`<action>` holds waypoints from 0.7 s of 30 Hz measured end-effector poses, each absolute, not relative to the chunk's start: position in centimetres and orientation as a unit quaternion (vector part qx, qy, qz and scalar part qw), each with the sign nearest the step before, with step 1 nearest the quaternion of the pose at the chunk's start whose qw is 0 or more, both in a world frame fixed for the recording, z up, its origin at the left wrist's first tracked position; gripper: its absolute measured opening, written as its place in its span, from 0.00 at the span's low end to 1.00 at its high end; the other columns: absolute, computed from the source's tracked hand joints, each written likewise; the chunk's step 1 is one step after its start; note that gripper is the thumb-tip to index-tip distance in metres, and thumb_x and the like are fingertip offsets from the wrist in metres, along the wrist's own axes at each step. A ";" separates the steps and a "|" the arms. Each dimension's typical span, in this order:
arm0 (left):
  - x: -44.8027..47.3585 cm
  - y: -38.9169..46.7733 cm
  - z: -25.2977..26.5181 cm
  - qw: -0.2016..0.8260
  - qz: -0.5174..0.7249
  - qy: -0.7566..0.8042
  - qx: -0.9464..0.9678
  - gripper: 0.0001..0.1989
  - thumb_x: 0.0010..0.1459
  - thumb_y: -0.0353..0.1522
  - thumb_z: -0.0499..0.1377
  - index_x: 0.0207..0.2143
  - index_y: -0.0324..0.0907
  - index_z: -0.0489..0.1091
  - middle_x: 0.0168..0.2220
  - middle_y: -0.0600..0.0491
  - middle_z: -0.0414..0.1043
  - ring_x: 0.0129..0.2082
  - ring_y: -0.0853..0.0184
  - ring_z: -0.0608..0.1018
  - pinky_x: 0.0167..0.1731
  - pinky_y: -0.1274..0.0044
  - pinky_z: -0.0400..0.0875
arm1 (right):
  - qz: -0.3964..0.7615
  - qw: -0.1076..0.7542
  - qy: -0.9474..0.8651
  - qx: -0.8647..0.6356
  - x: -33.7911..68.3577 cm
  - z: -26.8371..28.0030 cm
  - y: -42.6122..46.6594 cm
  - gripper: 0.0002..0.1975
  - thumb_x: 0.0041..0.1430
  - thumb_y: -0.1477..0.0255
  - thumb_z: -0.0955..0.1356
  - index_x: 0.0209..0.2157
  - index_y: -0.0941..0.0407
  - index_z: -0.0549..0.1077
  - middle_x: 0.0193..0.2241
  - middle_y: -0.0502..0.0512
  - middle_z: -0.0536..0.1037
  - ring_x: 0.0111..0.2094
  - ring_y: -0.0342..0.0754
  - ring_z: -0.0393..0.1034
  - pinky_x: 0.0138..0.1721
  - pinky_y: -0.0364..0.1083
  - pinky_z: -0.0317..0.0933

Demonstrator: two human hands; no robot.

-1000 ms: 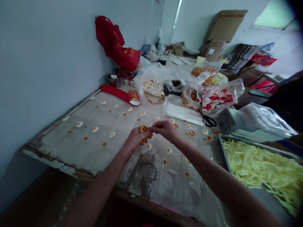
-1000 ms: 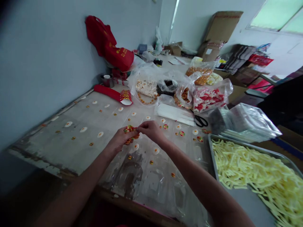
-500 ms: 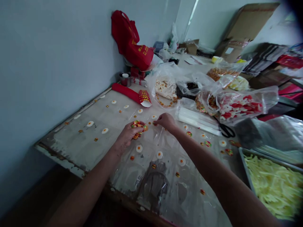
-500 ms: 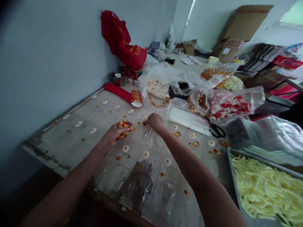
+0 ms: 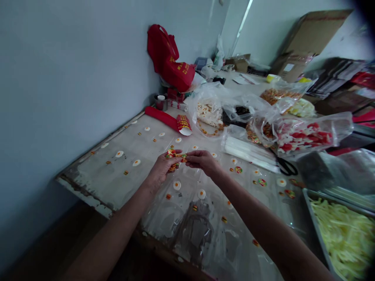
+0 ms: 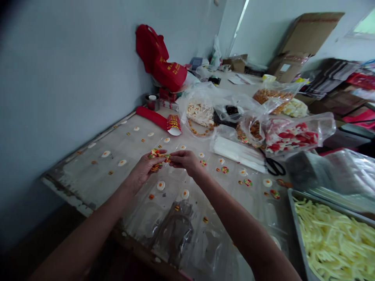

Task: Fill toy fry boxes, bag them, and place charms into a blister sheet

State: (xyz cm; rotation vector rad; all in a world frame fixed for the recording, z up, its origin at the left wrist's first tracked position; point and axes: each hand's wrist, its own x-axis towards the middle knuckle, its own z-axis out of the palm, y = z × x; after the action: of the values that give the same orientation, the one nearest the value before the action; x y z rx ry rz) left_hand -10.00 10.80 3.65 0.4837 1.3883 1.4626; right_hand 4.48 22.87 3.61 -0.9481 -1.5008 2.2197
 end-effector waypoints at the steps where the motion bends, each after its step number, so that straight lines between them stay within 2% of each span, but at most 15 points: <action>1: -10.2 10.7 3.8 0.519 0.600 0.576 0.199 0.28 0.43 0.36 0.72 0.49 0.43 0.75 0.34 0.53 0.77 0.21 0.76 0.73 0.20 0.84 0.62 | 0.778 0.149 -0.512 -0.333 4.4 3.6 22.9 0.14 0.44 0.72 0.79 0.35 0.59 0.80 0.30 0.55 0.82 0.28 0.43 0.77 0.30 0.39 0.71; 5: -11.0 10.3 3.9 0.538 0.585 0.576 0.191 0.24 0.45 0.35 0.71 0.47 0.43 0.75 0.34 0.53 0.76 0.22 0.77 0.72 0.19 0.85 0.59 | 0.778 0.158 -0.510 -0.332 3.9 3.7 22.4 0.12 0.44 0.72 0.77 0.34 0.59 0.80 0.29 0.55 0.81 0.27 0.43 0.76 0.31 0.39 0.71; 11: -11.9 9.9 3.7 0.525 0.573 0.604 0.178 0.21 0.45 0.34 0.69 0.44 0.42 0.75 0.33 0.53 0.76 0.21 0.78 0.70 0.19 0.85 0.57 | 0.676 0.253 -0.596 -0.352 2.8 3.4 22.3 0.14 0.48 0.64 0.74 0.34 0.57 0.79 0.28 0.53 0.81 0.26 0.44 0.74 0.27 0.40 0.66; 13: -12.4 9.7 3.8 0.507 0.577 0.619 0.166 0.21 0.44 0.33 0.69 0.43 0.42 0.76 0.32 0.53 0.76 0.21 0.76 0.71 0.19 0.84 0.58 | 0.573 0.281 -0.675 -0.370 2.5 3.2 23.6 0.13 0.50 0.63 0.74 0.34 0.57 0.80 0.28 0.54 0.81 0.27 0.45 0.74 0.28 0.42 0.64; 16: -13.6 9.2 3.9 0.475 0.599 0.626 0.154 0.23 0.41 0.31 0.71 0.43 0.42 0.76 0.32 0.53 0.78 0.23 0.74 0.73 0.21 0.82 0.61 | 0.385 0.280 -0.794 -0.377 1.6 2.8 26.0 0.08 0.53 0.67 0.72 0.34 0.56 0.81 0.29 0.53 0.81 0.29 0.47 0.74 0.31 0.43 0.63; 18: -14.6 8.8 4.0 0.458 0.618 0.622 0.147 0.24 0.39 0.30 0.71 0.43 0.42 0.76 0.33 0.52 0.78 0.25 0.72 0.75 0.22 0.82 0.64 | 0.287 0.253 -0.856 -0.348 0.5 2.3 27.1 0.07 0.55 0.72 0.70 0.35 0.55 0.82 0.32 0.53 0.81 0.33 0.48 0.74 0.35 0.44 0.63; 21: -15.8 8.4 4.1 0.431 0.634 0.623 0.153 0.26 0.39 0.31 0.72 0.44 0.42 0.76 0.35 0.51 0.78 0.28 0.70 0.76 0.26 0.80 0.68 | 0.152 0.172 -0.940 -0.253 -1.4 1.6 27.6 0.10 0.60 0.76 0.67 0.39 0.56 0.81 0.39 0.57 0.80 0.41 0.49 0.73 0.43 0.45 0.62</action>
State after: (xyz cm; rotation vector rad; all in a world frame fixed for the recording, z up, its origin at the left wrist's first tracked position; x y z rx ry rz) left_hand -15.78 8.36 4.06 0.3820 1.5546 1.5816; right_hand -1.45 27.61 1.58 -0.7192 -2.6671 0.4324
